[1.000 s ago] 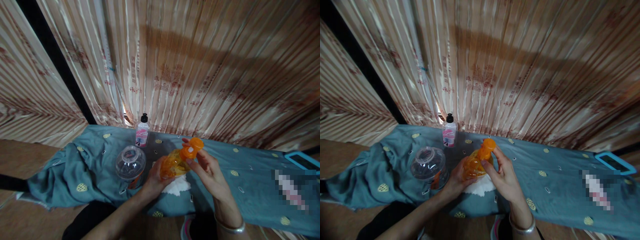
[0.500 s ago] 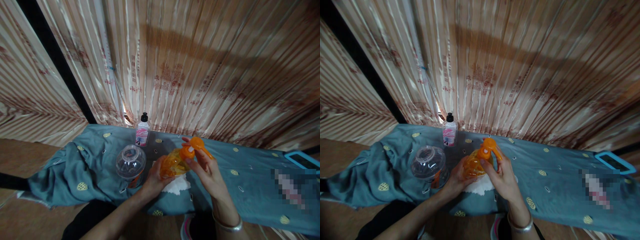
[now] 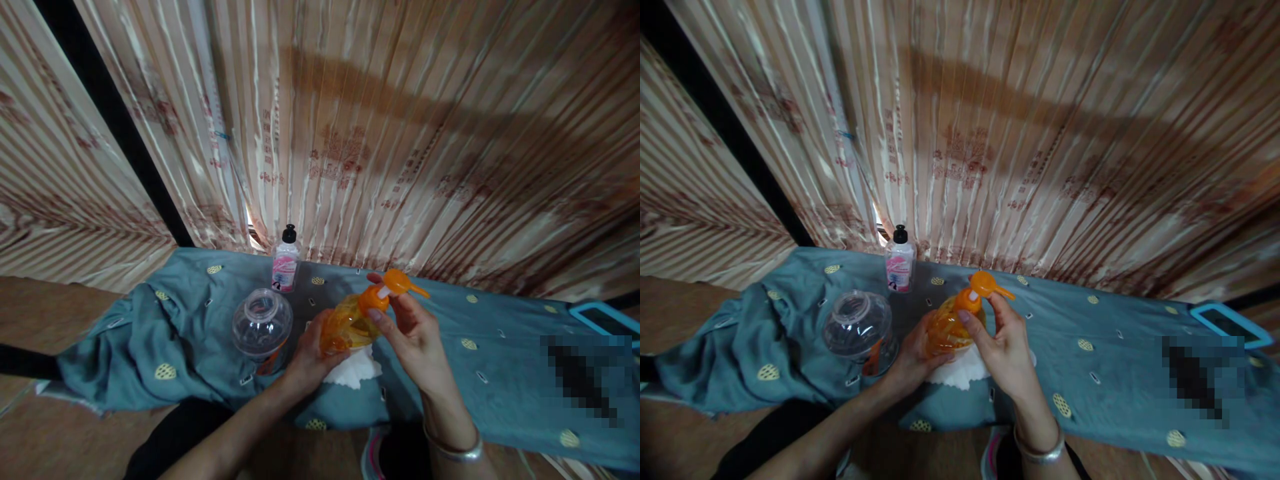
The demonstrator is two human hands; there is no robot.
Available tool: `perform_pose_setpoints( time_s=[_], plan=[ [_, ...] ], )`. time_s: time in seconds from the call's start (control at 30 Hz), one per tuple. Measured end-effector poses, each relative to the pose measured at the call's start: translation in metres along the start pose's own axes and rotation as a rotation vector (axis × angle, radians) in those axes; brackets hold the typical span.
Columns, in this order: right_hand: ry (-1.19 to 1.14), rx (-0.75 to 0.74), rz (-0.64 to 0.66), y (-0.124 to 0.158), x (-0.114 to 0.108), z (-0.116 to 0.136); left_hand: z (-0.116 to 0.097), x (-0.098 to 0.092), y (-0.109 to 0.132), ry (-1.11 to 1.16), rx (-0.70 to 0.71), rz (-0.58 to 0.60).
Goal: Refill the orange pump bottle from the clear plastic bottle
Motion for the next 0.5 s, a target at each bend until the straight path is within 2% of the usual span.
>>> perform_pose_setpoints(
  time_s=[0.17,0.33,0.4,0.5],
  plan=[
    [0.057,-0.036,0.051,0.0027,0.0003,0.0069,-0.0021,-0.0008,0.0004,0.001,0.013,-0.014],
    [0.23,0.06,-0.051,-0.0014,-0.0028,0.0024,0.0006,-0.0003,0.0006,-0.008,-0.016,-0.008],
    [0.226,0.106,-0.086,-0.0023,-0.0029,-0.0002,0.0025,0.0002,0.0004,0.007,-0.018,-0.005],
    [0.109,0.049,-0.07,-0.0011,-0.0006,0.0026,0.0038,0.0006,0.0004,0.021,-0.01,-0.002]
  ],
)
Point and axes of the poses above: each hand's wrist, its own y-axis away from the middle knuckle, its own x-axis out of the palm, z = x × y, the point moved 4 cm from there along -y, towards the middle knuckle, and after that the axes turned 1 degree about z, right-handed, at the moved point
